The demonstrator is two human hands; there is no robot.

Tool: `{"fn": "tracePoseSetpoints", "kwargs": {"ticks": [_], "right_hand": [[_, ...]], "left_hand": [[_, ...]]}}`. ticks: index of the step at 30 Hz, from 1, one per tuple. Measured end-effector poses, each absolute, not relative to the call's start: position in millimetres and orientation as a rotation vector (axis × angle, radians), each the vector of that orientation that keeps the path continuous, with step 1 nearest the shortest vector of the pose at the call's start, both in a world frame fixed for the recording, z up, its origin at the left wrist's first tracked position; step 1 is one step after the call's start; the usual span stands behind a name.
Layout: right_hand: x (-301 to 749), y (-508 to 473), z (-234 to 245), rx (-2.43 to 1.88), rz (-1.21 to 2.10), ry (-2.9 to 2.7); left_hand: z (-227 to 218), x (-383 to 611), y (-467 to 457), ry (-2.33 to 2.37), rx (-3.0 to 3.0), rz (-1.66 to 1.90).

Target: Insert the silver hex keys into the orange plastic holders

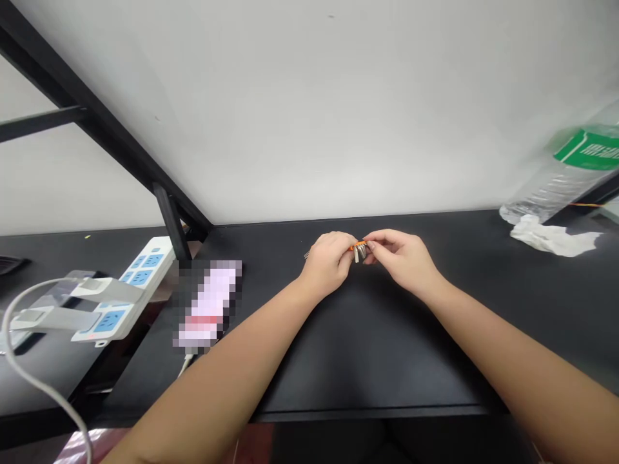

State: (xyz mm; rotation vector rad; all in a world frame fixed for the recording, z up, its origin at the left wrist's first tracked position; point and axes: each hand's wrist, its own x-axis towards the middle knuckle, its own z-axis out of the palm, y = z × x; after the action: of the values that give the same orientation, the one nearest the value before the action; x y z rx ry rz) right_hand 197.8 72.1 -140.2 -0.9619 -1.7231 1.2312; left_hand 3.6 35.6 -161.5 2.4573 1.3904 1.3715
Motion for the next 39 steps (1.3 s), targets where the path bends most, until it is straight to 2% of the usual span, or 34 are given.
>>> {"fn": "tracePoseSetpoints", "kwargs": {"ticks": [3,9,12,24,26,30,32,35,39], "right_hand": [[193.5,70.9,-140.3,-0.898,1.324,-1.615],[190.7,73.7,-143.4,-0.797,1.803,-1.263],[191.0,74.8,-146.2,-0.786,1.817,-1.286],[195.3,77.2,-148.9,-0.9,1.322,-1.875],[204.4,84.5,-143.5,-0.987,1.105,-2.044],[237.1,114.2,-134.5,-1.367,0.352,-2.366],[252.5,129.3,-135.2,-1.607,0.191,-2.452],[263.0,143.1,-140.1,-1.817,0.127,-2.568],[255.3,145.4,-140.4,-1.874,0.173,-2.68]], "left_hand": [[-161.7,3.3,35.6,1.393,2.448,1.393],[-161.3,4.0,36.0,1.385,2.413,1.442],[-160.6,3.8,36.2,1.373,2.437,1.457],[-162.2,3.3,36.4,1.533,2.488,1.309],[-161.9,3.6,36.3,1.568,2.476,1.291],[-162.7,3.1,36.3,1.625,2.413,1.274],[-163.5,2.3,36.4,1.619,2.395,1.264],[-164.3,1.2,36.3,1.613,2.391,1.258],[-163.9,1.5,35.5,1.612,2.394,1.237]]}}
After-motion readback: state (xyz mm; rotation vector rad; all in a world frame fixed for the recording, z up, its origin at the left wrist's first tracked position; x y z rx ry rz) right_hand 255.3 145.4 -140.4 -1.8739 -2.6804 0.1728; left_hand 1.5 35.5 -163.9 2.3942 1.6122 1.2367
